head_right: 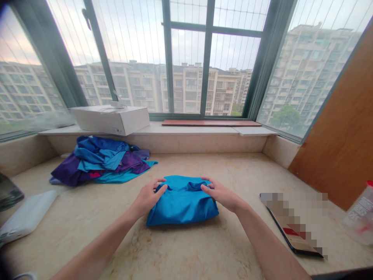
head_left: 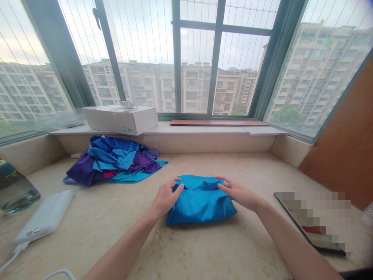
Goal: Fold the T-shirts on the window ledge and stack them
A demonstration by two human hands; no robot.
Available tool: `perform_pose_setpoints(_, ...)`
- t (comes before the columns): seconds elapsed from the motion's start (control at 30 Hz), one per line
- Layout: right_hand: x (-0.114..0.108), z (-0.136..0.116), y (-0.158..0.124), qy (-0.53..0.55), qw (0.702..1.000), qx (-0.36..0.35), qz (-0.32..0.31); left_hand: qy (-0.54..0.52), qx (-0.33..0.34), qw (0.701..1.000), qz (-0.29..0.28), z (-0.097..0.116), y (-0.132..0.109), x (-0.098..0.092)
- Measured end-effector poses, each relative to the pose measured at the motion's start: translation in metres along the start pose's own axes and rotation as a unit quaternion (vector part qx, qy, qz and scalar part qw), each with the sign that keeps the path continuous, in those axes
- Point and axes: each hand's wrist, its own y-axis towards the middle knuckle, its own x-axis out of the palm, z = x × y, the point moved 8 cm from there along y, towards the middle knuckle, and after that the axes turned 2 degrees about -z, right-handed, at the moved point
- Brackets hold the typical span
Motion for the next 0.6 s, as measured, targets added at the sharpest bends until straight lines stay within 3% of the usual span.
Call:
perform_pose_setpoints(0.1, -0.003, 0.001, 0.004, -0.095, 0.995, -0.042, 0.014, -0.005, 0.023, 0.996, -0.081, -0.004, -0.002, 0.009)
perform_pose_setpoints(0.2, -0.003, -0.002, 0.011, -0.087, 0.992, -0.084, 0.046, -0.039, 0.064, 0.99, -0.117, 0.004, 0.001, 0.011)
perform_pose_setpoints(0.27, -0.003, -0.004, 0.018, -0.03, 0.992, -0.104, 0.059, -0.071, 0.071, 0.992, -0.073, 0.006, 0.011, 0.005)
perform_pose_setpoints(0.33, -0.009, -0.004, 0.027, -0.002, 0.988, -0.118, 0.099, -0.068, 0.074, 0.995, 0.016, 0.004, 0.023, -0.006)
perform_pose_setpoints(0.4, -0.022, -0.005, 0.032, -0.061, 0.972, -0.131, 0.183, 0.002, 0.108, 0.99, 0.09, 0.003, 0.03, -0.013)
perform_pose_setpoints(0.43, -0.028, -0.008, 0.032, -0.119, 0.956, -0.141, 0.229, 0.052, 0.14, 0.984, 0.096, 0.005, 0.032, -0.01)
perform_pose_setpoints(0.5, -0.031, -0.016, 0.03, -0.24, 0.914, -0.169, 0.281, 0.148, 0.211, 0.966, 0.04, 0.007, 0.031, 0.006)
perform_pose_setpoints(0.53, -0.026, -0.02, 0.029, -0.286, 0.9, -0.186, 0.271, 0.183, 0.234, 0.955, -0.004, 0.006, 0.029, 0.016)
perform_pose_setpoints(0.6, -0.009, -0.024, 0.027, -0.343, 0.896, -0.215, 0.183, 0.226, 0.242, 0.94, -0.079, -0.002, 0.025, 0.031)
